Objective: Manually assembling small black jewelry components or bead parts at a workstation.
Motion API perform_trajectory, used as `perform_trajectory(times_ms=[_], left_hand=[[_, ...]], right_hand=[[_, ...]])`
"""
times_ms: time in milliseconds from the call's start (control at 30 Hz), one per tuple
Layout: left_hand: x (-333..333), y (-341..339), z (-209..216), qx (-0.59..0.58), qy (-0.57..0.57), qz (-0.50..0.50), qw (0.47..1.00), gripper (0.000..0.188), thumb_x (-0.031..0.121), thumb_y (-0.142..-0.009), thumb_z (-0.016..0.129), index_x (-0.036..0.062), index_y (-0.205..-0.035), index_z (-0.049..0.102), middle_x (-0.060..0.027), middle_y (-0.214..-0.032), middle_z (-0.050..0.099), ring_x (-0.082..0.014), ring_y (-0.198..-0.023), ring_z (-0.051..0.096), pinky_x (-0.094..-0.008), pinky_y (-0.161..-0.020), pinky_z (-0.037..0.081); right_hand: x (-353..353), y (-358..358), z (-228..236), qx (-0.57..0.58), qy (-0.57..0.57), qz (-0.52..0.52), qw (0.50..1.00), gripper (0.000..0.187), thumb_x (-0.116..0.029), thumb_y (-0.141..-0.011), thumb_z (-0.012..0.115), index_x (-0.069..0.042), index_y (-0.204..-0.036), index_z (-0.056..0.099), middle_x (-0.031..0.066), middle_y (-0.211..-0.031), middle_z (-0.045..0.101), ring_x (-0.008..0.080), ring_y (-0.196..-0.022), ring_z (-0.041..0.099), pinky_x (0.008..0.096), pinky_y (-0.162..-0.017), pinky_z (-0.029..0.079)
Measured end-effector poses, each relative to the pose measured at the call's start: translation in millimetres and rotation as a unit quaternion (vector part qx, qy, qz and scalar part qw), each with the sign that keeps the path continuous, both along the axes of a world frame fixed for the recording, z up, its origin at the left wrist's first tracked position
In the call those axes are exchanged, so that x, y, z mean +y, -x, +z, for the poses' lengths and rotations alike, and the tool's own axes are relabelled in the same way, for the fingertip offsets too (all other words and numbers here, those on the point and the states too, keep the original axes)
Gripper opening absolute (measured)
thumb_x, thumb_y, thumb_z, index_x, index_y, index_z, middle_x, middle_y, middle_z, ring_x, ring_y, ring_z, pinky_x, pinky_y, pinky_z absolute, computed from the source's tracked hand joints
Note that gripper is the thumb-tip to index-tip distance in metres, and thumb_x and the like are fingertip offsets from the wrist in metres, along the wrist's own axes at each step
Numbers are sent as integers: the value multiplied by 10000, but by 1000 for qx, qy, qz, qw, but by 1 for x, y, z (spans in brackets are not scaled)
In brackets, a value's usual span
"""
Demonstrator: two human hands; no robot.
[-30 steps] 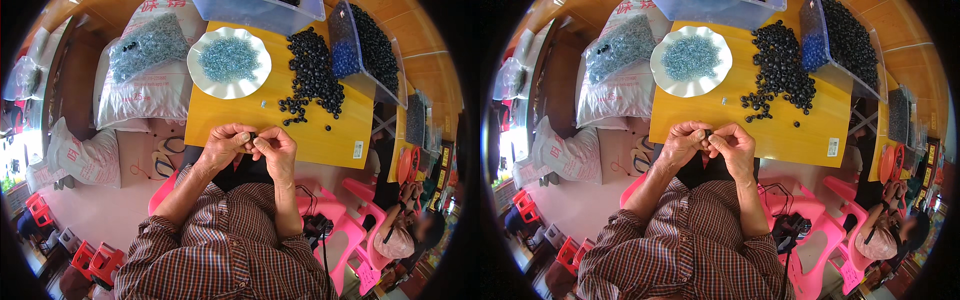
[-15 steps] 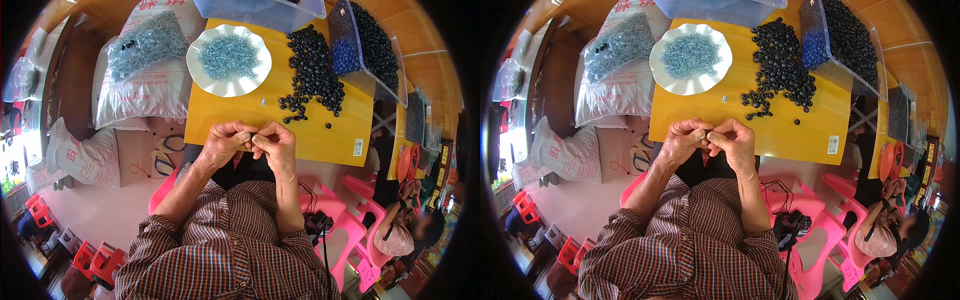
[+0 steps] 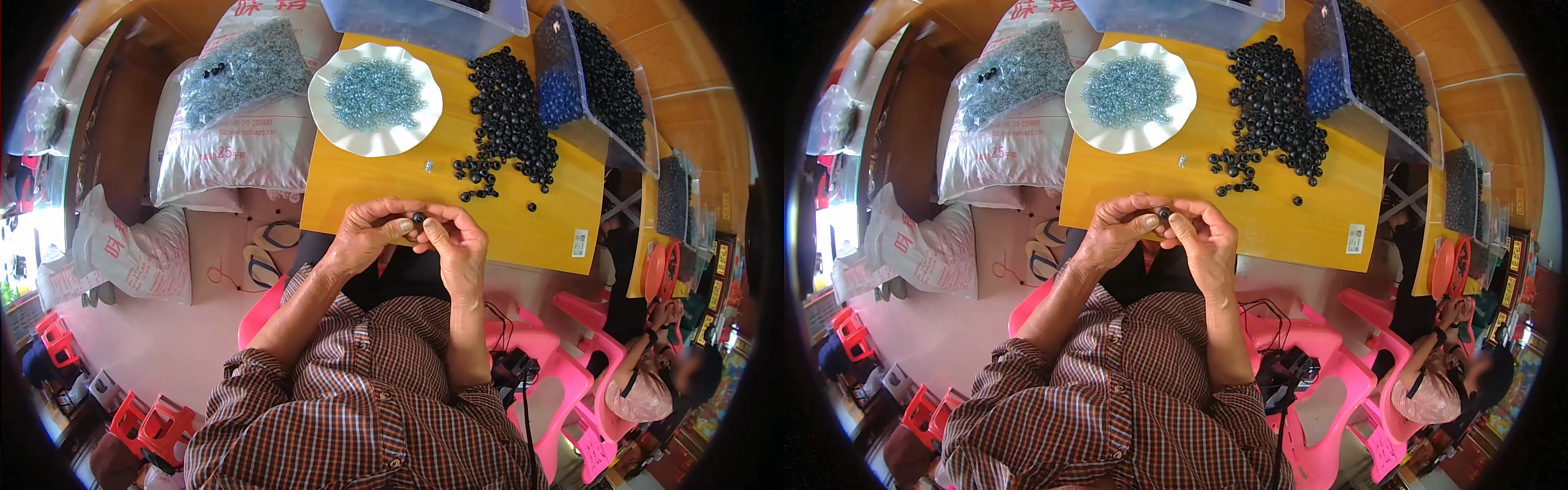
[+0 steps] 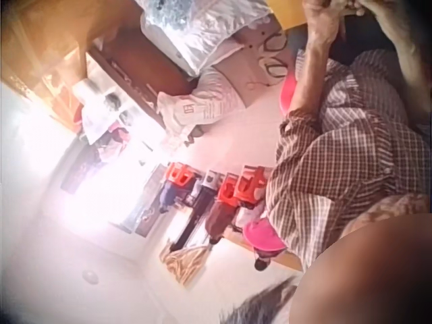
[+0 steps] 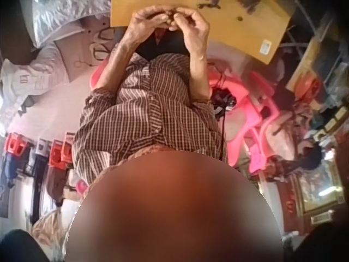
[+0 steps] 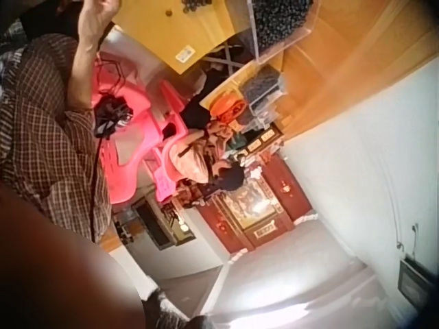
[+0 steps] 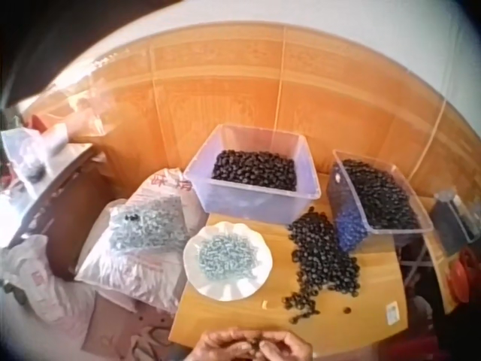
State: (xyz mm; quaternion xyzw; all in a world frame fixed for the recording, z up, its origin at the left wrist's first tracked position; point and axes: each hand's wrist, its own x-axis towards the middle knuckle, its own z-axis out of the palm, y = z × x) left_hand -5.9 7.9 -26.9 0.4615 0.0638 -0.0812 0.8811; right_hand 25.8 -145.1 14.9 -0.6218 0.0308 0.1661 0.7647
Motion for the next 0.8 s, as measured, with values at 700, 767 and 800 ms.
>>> perform_trajectory(times_ms=[700, 767, 800], left_hand=[[0, 2, 10, 21, 29, 8, 999, 217, -16, -887, 603, -16, -1101, 643, -68, -947, 669, -168, -827, 678, -283, -749, 576], [-3, 2, 12, 2, 56, 21, 998, 213, -15, -888, 602, -19, -1097, 643, -67, -953, 665, -171, -827, 678, -284, -746, 577], [-3, 1, 13, -6, 75, 29, 997, 208, -15, -888, 602, -20, -1092, 644, -69, -956, 662, -170, -823, 679, -281, -730, 576]], right_hand=[[7, 9, 5, -93, 73, 5, 993, 72, -32, -893, 634, 17, -916, 586, 27, -787, 587, 72, -622, 565, 198, -560, 487], [9, 10, 2, -108, 77, -2, 991, 72, -33, -894, 632, 18, -912, 585, 24, -787, 577, 70, -618, 557, 197, -550, 477], [11, 11, 1, -120, 78, -9, 990, 71, -33, -895, 630, 18, -908, 583, 22, -786, 568, 67, -613, 550, 196, -539, 467]])
